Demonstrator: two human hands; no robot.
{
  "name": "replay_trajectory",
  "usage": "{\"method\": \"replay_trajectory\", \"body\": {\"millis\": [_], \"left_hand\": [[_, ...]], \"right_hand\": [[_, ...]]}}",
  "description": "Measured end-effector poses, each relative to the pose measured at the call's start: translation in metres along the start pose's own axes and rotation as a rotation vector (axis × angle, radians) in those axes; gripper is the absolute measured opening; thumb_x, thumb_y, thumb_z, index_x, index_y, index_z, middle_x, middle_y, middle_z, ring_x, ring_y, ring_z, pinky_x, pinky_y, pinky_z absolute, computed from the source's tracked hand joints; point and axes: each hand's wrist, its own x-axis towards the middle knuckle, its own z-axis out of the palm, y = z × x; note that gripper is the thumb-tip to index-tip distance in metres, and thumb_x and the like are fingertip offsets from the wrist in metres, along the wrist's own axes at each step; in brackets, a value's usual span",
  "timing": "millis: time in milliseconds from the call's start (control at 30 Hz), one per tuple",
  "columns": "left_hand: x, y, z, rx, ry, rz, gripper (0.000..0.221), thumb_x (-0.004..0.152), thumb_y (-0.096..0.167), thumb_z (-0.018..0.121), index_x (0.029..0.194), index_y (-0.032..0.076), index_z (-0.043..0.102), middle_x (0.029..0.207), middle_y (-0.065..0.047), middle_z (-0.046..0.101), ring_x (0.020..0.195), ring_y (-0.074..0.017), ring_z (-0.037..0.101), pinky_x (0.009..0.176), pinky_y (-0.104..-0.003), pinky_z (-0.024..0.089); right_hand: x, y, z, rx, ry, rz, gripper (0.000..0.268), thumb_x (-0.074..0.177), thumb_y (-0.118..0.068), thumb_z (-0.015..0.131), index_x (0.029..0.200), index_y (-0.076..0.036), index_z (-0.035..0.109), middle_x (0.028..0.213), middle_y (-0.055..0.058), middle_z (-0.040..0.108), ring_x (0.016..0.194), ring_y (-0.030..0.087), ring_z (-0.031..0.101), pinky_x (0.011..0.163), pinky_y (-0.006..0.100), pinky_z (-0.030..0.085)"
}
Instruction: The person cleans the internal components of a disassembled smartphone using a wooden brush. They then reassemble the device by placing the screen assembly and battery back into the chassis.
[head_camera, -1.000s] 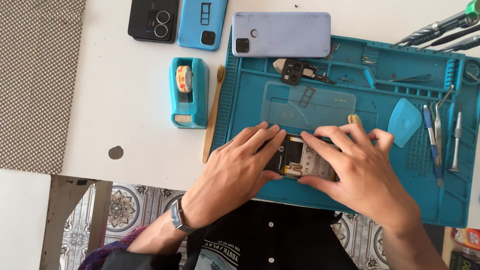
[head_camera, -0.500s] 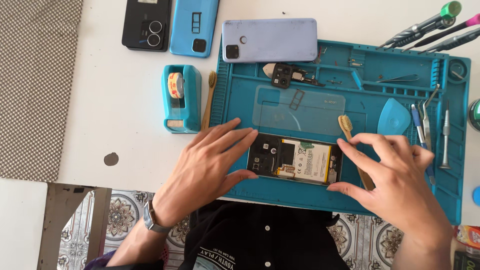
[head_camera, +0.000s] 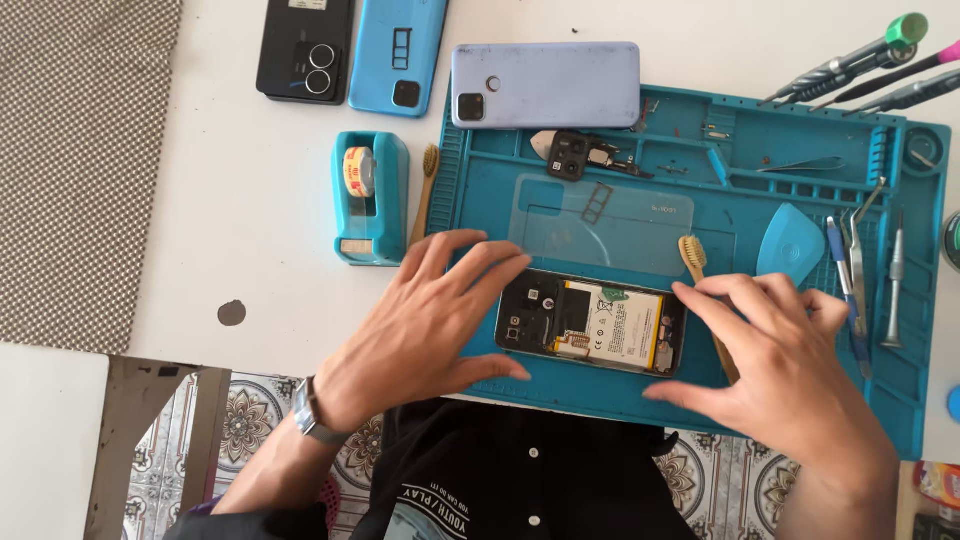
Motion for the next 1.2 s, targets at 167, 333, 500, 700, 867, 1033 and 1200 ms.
{"method": "replay_trajectory", "body": {"millis": [167,333,500,700,867,1033,1200], "left_hand": [[0.001,0.0,0.003,0.02,-0.088,-0.007,0.084,0.075,0.055,0.079,0.135,0.0,0.059,0.129,-0.011,0.057,0.119,-0.0327,0.051,0.107,-0.05,0.038],[-0.005,0.003,-0.002,0.053,-0.023,-0.015,0.085,0.074,0.054,0.081,0.136,0.001,0.059,0.127,-0.011,0.058,0.116,-0.0325,0.052,0.103,-0.05,0.039],[0.004,0.014,0.008,0.015,0.053,0.023,0.083,0.079,0.054,0.08,0.137,-0.001,0.059,0.127,-0.011,0.058,0.116,-0.0324,0.053,0.101,-0.048,0.041],[0.007,0.015,0.015,-0.036,-0.035,-0.022,0.074,0.084,0.049,0.077,0.134,-0.002,0.06,0.127,-0.01,0.059,0.113,-0.028,0.055,0.1,-0.042,0.045],[0.005,0.019,0.019,-0.006,-0.004,-0.041,0.074,0.082,0.048,0.077,0.133,-0.002,0.061,0.127,-0.011,0.06,0.113,-0.0285,0.055,0.099,-0.043,0.045],[0.004,0.018,0.019,-0.041,0.039,-0.046,0.073,0.082,0.047,0.078,0.133,-0.002,0.061,0.126,-0.01,0.06,0.115,-0.0294,0.055,0.1,-0.044,0.044],[-0.002,0.019,0.018,-0.096,0.096,-0.075,0.072,0.084,0.045,0.079,0.134,-0.002,0.061,0.128,-0.011,0.059,0.118,-0.0307,0.054,0.099,-0.045,0.044]], "right_hand": [[0.002,-0.002,0.002,0.04,0.028,-0.025,0.087,0.052,-0.068,0.084,0.117,-0.011,0.072,0.116,-0.001,0.066,0.111,0.018,0.053,0.095,0.043,0.026],[0.007,-0.014,0.001,0.06,0.035,-0.04,0.09,0.054,-0.069,0.083,0.122,-0.011,0.071,0.116,-0.001,0.066,0.11,0.018,0.052,0.098,0.043,0.026],[0.017,-0.026,-0.01,0.072,-0.009,-0.039,0.076,0.059,-0.064,0.084,0.12,-0.019,0.074,0.107,-0.002,0.063,0.101,0.019,0.051,0.089,0.044,0.026],[0.027,-0.032,-0.018,0.097,-0.058,-0.044,0.076,0.058,-0.061,0.08,0.12,-0.018,0.073,0.106,-0.003,0.06,0.101,0.019,0.05,0.087,0.042,0.026],[0.047,-0.026,-0.033,-0.025,-0.111,-0.279,0.067,0.071,-0.055,0.078,0.122,-0.011,0.072,0.103,0.004,0.07,0.095,0.022,0.059,0.079,0.04,0.039],[0.114,0.0,-0.037,0.098,-0.037,-0.213,0.041,0.088,-0.033,0.075,0.117,-0.004,0.074,0.09,0.009,0.074,0.078,0.021,0.068,0.072,0.035,0.054],[0.143,0.004,-0.012,0.041,0.053,-0.101,0.027,0.088,-0.024,0.077,0.102,-0.001,0.077,0.091,0.012,0.072,0.081,0.027,0.068,0.074,0.039,0.054]]}}
